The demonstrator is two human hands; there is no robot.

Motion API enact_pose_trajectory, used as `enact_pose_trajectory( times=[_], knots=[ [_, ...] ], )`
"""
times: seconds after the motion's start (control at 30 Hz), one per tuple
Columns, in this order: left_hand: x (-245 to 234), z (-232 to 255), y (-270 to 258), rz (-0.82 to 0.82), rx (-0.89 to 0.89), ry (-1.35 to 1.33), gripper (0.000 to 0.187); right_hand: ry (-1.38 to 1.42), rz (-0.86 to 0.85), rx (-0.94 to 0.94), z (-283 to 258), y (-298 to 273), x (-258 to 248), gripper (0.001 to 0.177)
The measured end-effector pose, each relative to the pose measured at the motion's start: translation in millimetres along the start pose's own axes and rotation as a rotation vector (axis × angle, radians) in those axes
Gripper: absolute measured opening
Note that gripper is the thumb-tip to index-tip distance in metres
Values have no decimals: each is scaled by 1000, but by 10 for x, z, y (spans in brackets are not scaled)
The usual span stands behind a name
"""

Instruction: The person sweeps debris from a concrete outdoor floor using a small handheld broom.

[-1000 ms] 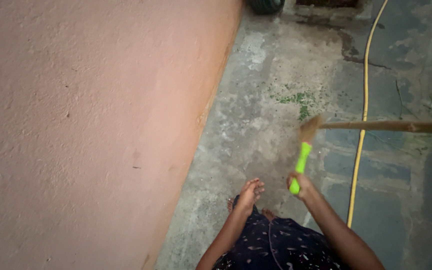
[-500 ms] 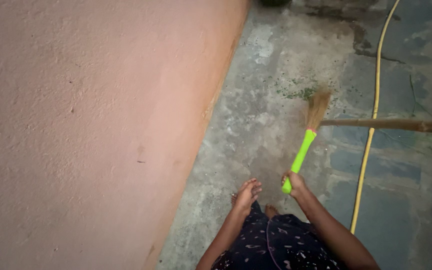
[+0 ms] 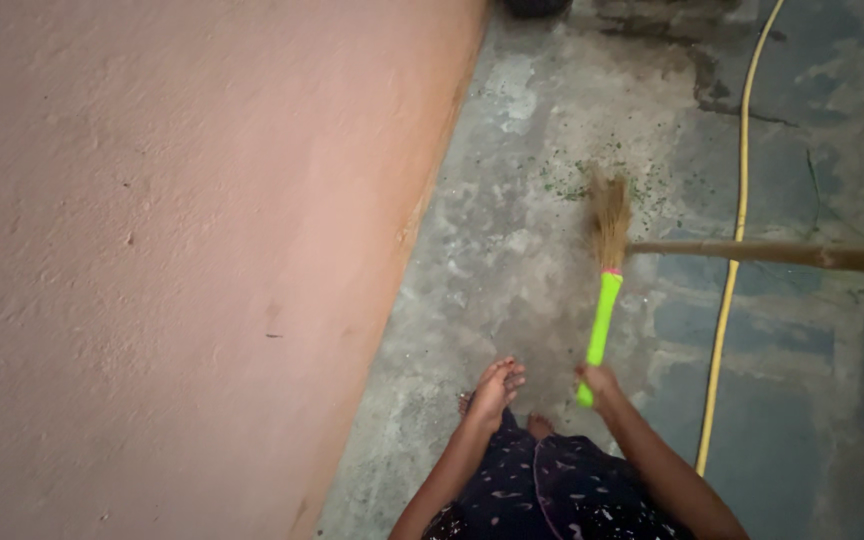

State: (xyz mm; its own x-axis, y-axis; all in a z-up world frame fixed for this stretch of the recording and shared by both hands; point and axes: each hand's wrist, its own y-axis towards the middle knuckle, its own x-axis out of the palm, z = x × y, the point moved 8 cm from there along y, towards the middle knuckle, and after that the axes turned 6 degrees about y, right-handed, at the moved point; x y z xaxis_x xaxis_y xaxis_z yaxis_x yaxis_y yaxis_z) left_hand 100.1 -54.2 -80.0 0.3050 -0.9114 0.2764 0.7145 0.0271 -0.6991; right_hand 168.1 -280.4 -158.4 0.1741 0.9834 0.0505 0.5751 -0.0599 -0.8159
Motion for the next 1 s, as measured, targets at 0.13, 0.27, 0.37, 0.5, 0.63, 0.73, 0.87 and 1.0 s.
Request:
enact_pose_trajectory(
  times=[0.13, 0.27, 0.37, 0.5, 0.63, 0.73, 0.87, 1.0],
  knots=[
    [76, -21, -2, -4, -4, 17, 35, 137, -21, 113, 331, -132, 396, 8],
    [117, -53, 7, -13, -32, 44, 36, 400, -496, 179, -59, -3, 836, 20],
    [132, -65, -15, -18, -37, 27, 35, 559, -683, 235, -390, 16, 791, 23],
    [62, -71, -41, -2, -49, 46, 36, 524, -512, 139, -457, -50, 653, 19],
    [32, -54, -38, -13, -19, 7, 36, -41, -222, -12, -214, -504, 569, 15],
    [56, -59, -27, -16, -18, -7, 37, -381, -187, -94, -302, -708, 589, 15],
    [40, -55, -51, 10, -28, 18, 38, -797, -203, -202, -438, -497, 818, 20],
    [-98, 36, -169, 116, 39, -99, 34, -1144, -347, -217, -400, -90, 1280, 27]
  ],
)
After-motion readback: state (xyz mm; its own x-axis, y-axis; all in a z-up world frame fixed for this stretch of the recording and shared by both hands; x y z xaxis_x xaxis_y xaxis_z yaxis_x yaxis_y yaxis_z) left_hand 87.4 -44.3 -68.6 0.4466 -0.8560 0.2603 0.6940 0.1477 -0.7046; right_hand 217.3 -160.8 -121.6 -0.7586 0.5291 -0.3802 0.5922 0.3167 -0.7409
